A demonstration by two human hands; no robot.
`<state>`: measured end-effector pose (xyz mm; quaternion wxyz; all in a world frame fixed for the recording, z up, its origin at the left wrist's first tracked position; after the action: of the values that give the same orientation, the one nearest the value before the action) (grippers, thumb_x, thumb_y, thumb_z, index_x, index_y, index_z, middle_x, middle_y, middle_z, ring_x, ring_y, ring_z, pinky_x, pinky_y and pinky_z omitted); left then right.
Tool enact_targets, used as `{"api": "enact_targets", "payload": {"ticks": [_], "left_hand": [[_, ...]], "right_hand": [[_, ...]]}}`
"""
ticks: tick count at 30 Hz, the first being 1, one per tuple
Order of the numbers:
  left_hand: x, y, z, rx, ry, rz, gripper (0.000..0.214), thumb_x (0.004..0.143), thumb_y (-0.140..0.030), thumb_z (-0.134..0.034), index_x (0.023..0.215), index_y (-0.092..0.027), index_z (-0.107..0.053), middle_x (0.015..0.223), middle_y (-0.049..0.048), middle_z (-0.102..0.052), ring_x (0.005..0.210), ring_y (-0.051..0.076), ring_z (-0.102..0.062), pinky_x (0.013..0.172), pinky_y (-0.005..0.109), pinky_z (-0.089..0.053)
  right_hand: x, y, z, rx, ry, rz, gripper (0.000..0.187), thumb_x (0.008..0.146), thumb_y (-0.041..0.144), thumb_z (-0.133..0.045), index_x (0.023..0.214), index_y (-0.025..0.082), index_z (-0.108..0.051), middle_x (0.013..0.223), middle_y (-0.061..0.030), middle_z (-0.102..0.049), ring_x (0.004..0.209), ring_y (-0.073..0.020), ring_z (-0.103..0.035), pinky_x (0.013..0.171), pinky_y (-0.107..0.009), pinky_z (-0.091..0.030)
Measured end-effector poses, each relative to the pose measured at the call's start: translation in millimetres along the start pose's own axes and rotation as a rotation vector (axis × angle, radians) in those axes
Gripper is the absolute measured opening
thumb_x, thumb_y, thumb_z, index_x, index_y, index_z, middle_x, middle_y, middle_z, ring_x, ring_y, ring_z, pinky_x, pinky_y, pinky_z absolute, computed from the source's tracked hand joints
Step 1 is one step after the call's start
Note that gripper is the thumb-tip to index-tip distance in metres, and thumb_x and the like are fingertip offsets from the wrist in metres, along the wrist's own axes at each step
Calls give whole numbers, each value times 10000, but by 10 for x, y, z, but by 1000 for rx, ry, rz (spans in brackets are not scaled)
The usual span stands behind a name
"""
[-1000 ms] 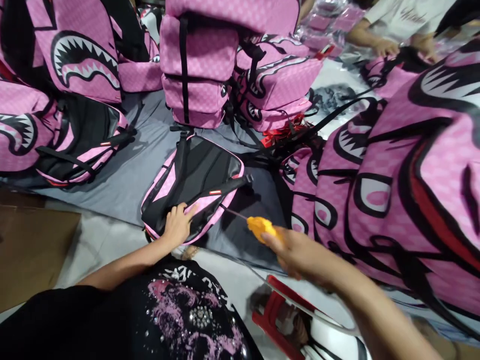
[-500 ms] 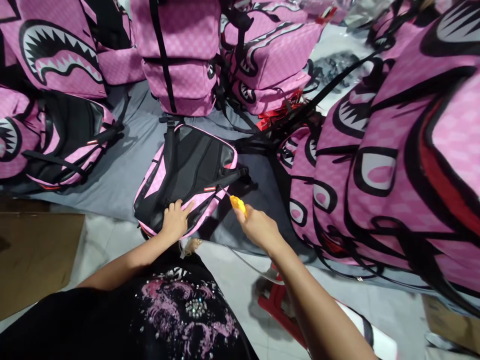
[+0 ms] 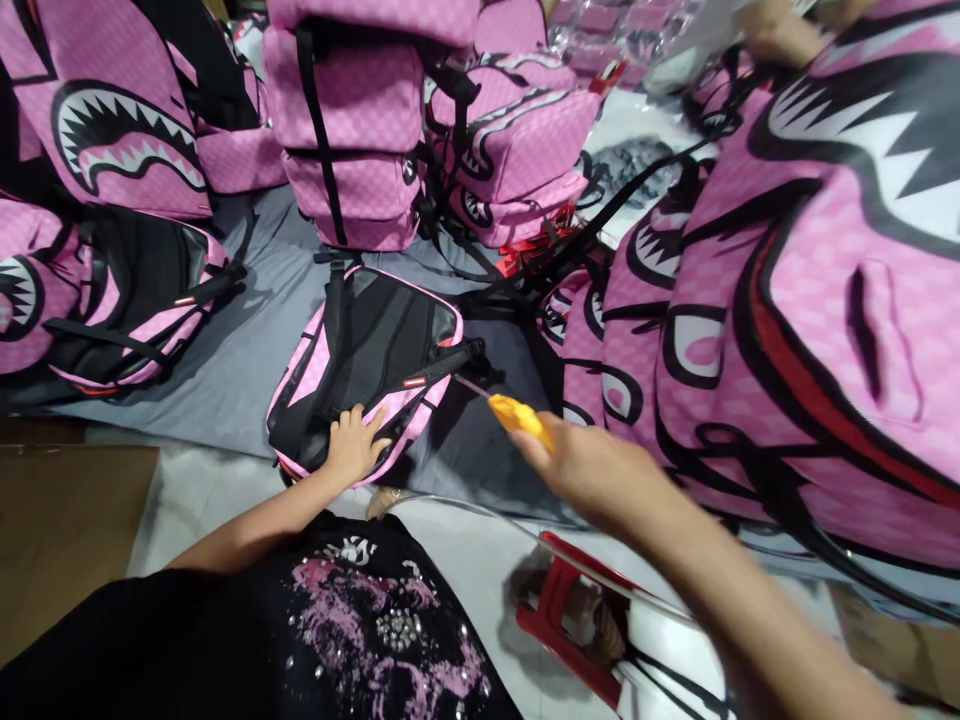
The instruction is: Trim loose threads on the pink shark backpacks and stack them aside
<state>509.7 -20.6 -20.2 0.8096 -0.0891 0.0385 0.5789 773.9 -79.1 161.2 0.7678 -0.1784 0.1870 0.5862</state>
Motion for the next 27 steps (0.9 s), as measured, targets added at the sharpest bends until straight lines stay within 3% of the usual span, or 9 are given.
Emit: {"api": "enact_targets", "payload": {"ticks": [4, 7, 10, 14, 18, 23, 27], "left_hand": [[8, -6, 84, -54, -27, -21, 599, 898, -575, -506, 1441, -328, -456, 1411, 161, -426, 1141, 334, -439, 886, 461, -403], [152, -54, 247, -100, -82, -104, 422, 906, -471, -554, 1254, -247, -634, 1374, 146, -482, 1192, 332, -421, 937, 476, -389], [504, -201, 415, -308, -134, -253, 260, 961, -287, -483, 1094, -212, -693, 1189, 96, -605, 1116, 246, -503, 930, 388, -422], [1118, -483, 432, -606, -76, -388, 250, 939, -144, -490, 1111, -171, -670, 1106, 54, -633, 997, 140, -593, 885, 244, -456], [1466, -606, 304, -545, -3, -361, 179, 862, -149, -620, 1018, -192, -697, 1055, 43, -629, 913, 152, -620, 812, 255, -470], [1505, -656, 317, -366, -34, -393, 128, 887, -244, -622, 991, -227, -695, 1006, 43, -638, 905, 181, -620, 751, 284, -457], [1488, -788, 300, -214, -38, -488, 161, 946, -210, -508, 959, -198, -668, 993, 68, -624, 931, 193, -598, 776, 298, -452]], "right_hand": [[354, 500, -462, 56, 36, 37, 499, 1011, 515, -278, 1262, 179, -547, 1018, -146, -714, 929, -286, -684, 659, -307, -400], [490, 634, -815, 130, 36, -16, 480, 1016, 496, -266, 1212, 172, -561, 1010, -135, -719, 944, -276, -689, 683, -305, -422], [433, 697, -1023, 145, 16, -66, 456, 1015, 484, -275, 1202, 176, -556, 953, -125, -730, 903, -278, -703, 671, -308, -433], [316, 839, -1156, 133, -61, -162, 420, 1014, 472, -307, 1185, 177, -553, 896, -125, -735, 847, -276, -715, 645, -302, -432], [345, 934, -1354, 253, -91, -227, 430, 1020, 478, -283, 1216, 189, -534, 877, -106, -733, 818, -254, -717, 625, -286, -422], [381, 889, -1517, 371, -97, -238, 443, 1020, 489, -265, 1222, 193, -526, 867, -105, -731, 803, -258, -715, 602, -291, -399], [372, 841, -1574, 420, -43, -239, 434, 1022, 482, -267, 1230, 199, -521, 888, -102, -732, 819, -250, -713, 622, -284, -402]]}}
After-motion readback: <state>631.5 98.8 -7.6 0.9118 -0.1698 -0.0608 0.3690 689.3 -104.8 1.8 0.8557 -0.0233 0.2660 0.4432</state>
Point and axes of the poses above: each hand's wrist, its own x-axis towards the middle knuckle, its own z-axis out of the back of the hand, y = z × x, the point moved 8 cm from there along x, towards the middle knuckle
